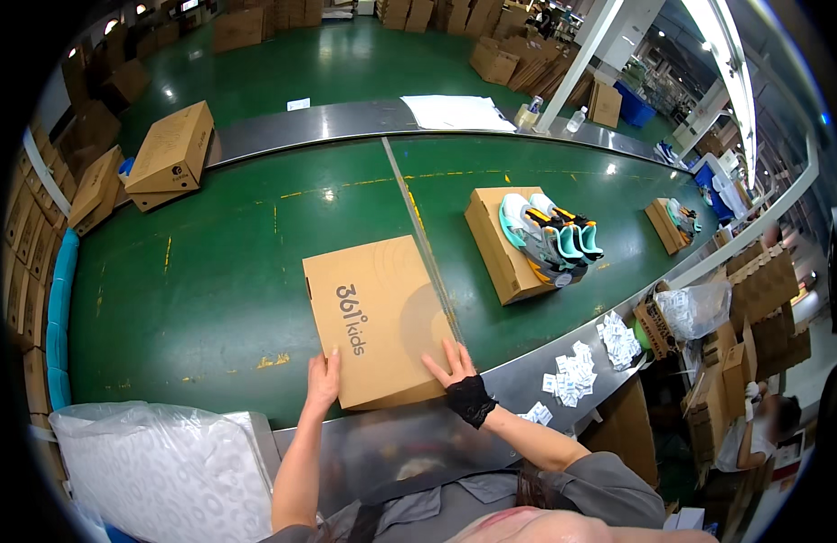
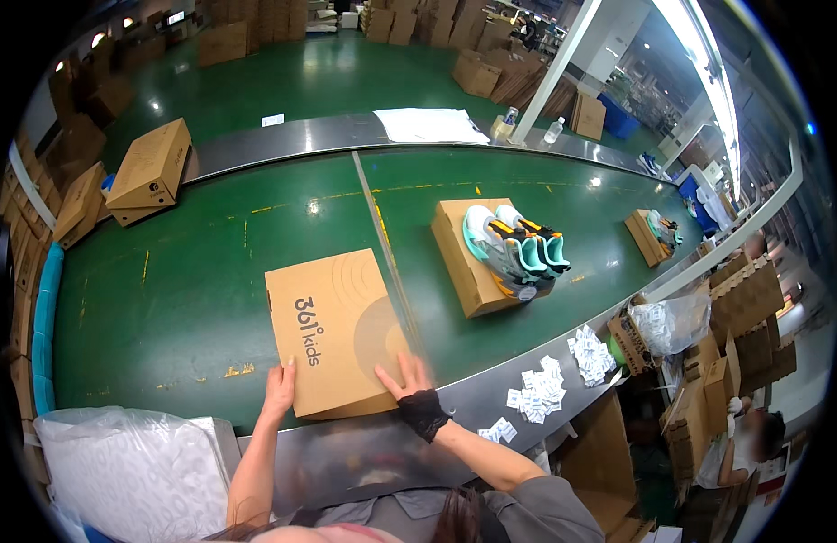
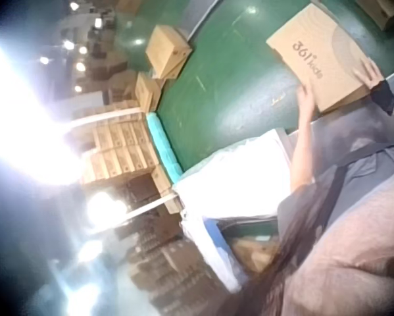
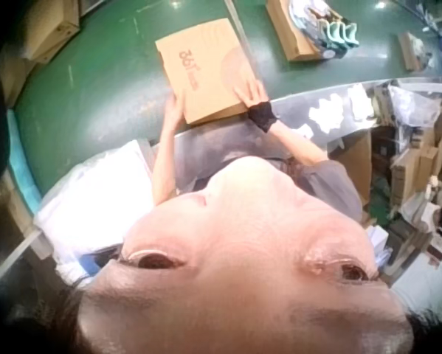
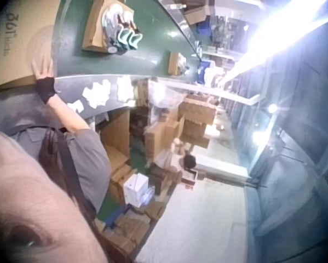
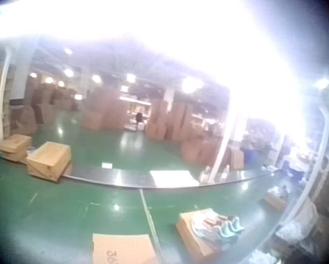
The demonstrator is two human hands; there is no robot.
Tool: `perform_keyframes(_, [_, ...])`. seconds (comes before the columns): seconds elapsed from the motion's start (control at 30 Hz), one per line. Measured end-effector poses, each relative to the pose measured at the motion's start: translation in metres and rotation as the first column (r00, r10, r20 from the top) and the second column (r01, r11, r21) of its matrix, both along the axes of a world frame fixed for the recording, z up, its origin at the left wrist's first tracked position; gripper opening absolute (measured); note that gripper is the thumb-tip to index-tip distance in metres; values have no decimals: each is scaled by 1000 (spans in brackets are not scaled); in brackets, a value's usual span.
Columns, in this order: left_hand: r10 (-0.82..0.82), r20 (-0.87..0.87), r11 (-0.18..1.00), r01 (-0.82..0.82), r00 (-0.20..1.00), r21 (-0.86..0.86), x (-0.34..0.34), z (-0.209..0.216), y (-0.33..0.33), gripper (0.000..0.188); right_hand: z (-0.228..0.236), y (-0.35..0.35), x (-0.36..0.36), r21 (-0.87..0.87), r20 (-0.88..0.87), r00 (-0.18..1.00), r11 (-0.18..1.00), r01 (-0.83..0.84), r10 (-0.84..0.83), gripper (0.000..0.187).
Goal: The person places tissue paper into a cardboard shoe box, inserts a pair of teal and orange children's shoes, folds the tissue over them, closes the box, and moves it to a stack. This process is repeated multiple times with new boxes and shoes.
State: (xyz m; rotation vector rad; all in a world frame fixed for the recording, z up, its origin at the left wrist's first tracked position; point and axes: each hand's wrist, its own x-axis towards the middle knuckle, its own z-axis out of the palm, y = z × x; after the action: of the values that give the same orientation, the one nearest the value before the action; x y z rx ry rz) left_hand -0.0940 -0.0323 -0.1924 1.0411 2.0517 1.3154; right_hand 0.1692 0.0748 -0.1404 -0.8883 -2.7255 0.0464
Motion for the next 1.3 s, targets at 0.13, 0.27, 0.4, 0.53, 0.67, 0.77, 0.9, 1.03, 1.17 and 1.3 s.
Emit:
perform_keyframes(0.13, [25,547,977,94,837,-190,-13,45,3,59,26,8,4,-197,45,999,980,-21,30,68])
perform_keyframes(0.27, [-68,916,996,-32,396,88,-19,51,6,64,68,-7,-10,-133,7,998,990,-54,55,67])
perform_keyframes(0.4, [-121,890,990,114,440,78,0,38,-8,61,78,-24,13,-39,-61,998,999,-22,19,62])
perform_keyframes(0.53, [-130,788,990,123,601,69,52,19,-31,77,32,-48,68,64,-85,996,997,36,-30,58])
perform_keyframes(0.67, [-106,798,994,91,593,64,87,49,-48,80,28,-61,89,-97,-130,980,985,142,-153,54])
perform_keyframes(0.77, [-115,774,991,125,622,47,94,60,-58,81,26,-71,102,-137,-190,971,983,121,-146,54])
perform_keyframes(0.9, [-83,771,992,123,632,6,103,52,-76,77,20,-76,107,-53,-235,966,994,97,-107,53])
perform_keyframes(1.03, [-63,824,998,57,564,37,114,31,-84,70,17,-68,111,20,-230,973,999,38,-33,53])
perform_keyframes(1.17, [-68,834,997,15,547,72,127,30,-83,63,-3,-48,125,-169,-413,908,986,3,-74,55])
perform_keyframes(1.3, [-91,837,992,-29,540,127,139,27,-86,57,-35,-30,145,-399,-502,817,914,71,-283,54])
